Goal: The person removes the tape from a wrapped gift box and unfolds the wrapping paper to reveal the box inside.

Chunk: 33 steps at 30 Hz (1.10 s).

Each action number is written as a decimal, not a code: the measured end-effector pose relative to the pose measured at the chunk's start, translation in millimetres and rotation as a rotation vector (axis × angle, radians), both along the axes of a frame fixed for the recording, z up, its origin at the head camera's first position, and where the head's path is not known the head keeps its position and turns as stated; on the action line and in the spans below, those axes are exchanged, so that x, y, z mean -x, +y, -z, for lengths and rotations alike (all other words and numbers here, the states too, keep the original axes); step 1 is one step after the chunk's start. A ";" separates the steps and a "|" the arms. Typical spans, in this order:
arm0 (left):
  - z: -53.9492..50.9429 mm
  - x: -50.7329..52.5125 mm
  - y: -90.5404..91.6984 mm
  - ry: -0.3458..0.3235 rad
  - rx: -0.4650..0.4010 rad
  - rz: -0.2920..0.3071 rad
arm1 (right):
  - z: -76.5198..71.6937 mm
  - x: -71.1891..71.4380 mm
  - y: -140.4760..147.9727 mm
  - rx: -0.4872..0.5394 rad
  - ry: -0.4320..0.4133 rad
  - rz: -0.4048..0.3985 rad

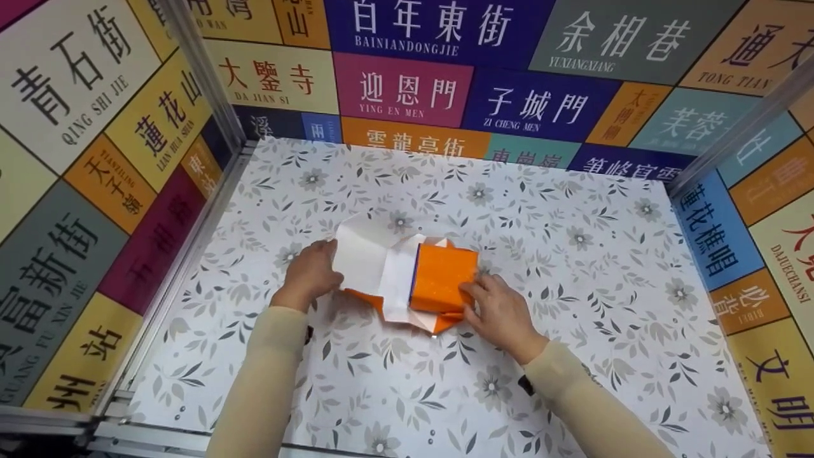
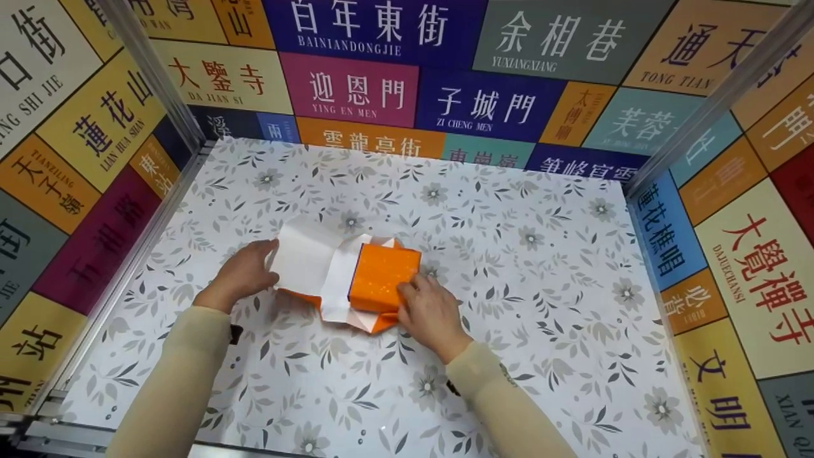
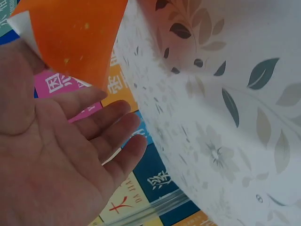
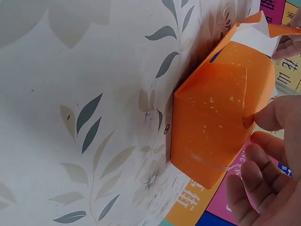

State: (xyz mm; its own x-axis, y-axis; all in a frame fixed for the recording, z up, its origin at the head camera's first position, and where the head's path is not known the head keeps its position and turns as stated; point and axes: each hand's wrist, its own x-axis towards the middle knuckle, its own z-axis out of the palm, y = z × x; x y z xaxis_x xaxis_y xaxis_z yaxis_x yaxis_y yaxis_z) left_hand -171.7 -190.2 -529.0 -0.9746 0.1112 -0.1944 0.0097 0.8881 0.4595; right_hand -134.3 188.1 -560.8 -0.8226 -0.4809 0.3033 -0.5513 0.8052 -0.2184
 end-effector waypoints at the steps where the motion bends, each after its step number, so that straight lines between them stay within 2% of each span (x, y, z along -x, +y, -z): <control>1: -0.9 -0.7 -0.9 0.008 0.028 0.018 | 0.4 0.4 -0.1 0.000 0.007 -0.005; 6: -1.0 -3.8 -4.1 0.025 0.166 0.089 | 2.9 2.9 -1.5 0.009 0.036 -0.028; 11: 5.6 -5.6 -1.5 0.011 0.254 0.136 | 2.3 4.0 -5.9 0.005 0.023 -0.044; 15: 11.4 -7.1 4.2 0.041 0.337 0.173 | 1.7 5.2 -10.3 0.000 0.012 -0.062; 22: 13.2 -12.8 15.2 0.067 0.461 0.175 | 1.0 7.1 -13.7 -0.035 -0.033 -0.067; 26: 11.1 -16.8 16.6 0.059 0.466 0.192 | 0.7 7.7 -13.7 -0.048 -0.044 -0.056; 33: 12.6 -22.9 14.0 -0.055 0.383 0.213 | 1.9 9.0 -13.8 -0.046 -0.037 -0.058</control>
State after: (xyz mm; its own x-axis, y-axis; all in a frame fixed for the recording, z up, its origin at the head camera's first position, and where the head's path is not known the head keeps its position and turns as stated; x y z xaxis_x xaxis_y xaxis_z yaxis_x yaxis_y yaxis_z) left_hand -148.8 -176.2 -541.6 -0.9245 0.2188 -0.3121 0.1961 0.9752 0.1029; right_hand -143.3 174.3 -562.7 -0.8031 -0.5409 0.2499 -0.5896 0.7818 -0.2027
